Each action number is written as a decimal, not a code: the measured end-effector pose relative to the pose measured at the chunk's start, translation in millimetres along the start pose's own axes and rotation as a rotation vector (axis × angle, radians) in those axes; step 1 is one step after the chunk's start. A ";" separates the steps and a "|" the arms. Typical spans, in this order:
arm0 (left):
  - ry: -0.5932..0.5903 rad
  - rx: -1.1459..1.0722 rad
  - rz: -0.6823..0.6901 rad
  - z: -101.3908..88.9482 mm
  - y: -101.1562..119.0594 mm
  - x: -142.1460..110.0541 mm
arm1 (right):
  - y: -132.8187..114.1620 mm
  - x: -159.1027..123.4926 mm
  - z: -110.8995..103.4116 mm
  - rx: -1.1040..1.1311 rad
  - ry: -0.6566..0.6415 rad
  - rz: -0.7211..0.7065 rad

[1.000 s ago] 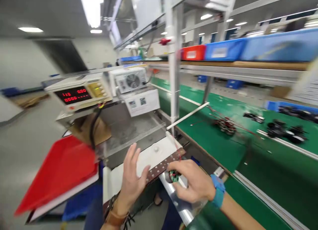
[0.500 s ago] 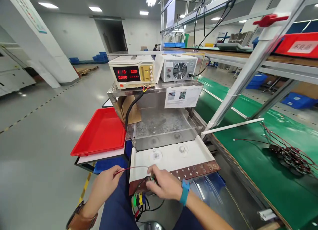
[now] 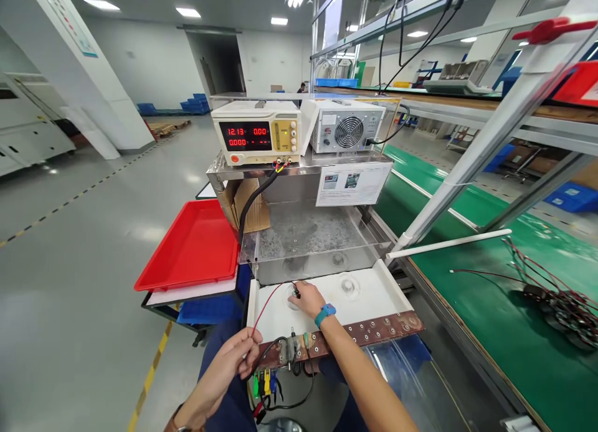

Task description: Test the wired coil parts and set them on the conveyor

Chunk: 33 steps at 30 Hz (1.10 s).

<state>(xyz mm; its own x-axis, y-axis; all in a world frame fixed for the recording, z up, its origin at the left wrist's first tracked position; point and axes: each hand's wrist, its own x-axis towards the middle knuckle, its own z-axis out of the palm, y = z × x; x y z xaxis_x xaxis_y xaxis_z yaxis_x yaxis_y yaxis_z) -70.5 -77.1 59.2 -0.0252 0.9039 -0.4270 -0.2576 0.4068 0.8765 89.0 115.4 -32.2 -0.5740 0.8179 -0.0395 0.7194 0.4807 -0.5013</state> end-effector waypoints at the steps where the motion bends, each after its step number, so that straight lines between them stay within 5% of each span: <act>1: -0.022 -0.020 -0.014 4.9 0.7 0.4 | -0.1 0.1 0.3 -0.010 -0.006 -0.002; 9: -0.101 -0.021 -0.016 37.2 -1.8 18.0 | -1.0 5.8 0.6 -0.133 -0.083 -0.014; 14: -0.042 -0.042 -0.008 42.1 -5.0 26.3 | 5.9 5.7 5.4 -0.100 -0.089 -0.074; 23: 0.063 -0.054 0.115 54.5 -6.6 51.5 | 6.1 8.4 7.0 -0.104 -0.080 0.043; 33: 0.126 0.195 0.308 67.3 -27.3 88.5 | 14.4 9.4 10.6 -0.100 -0.061 0.006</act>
<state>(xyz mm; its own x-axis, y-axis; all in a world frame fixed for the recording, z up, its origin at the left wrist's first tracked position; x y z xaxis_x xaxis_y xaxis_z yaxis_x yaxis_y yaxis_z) -0.8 0.7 12.4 -0.1946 0.9693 -0.1500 -0.0316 0.1467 0.9887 89.9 126.7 -48.9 -0.5902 0.8015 -0.0964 0.7566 0.5075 -0.4124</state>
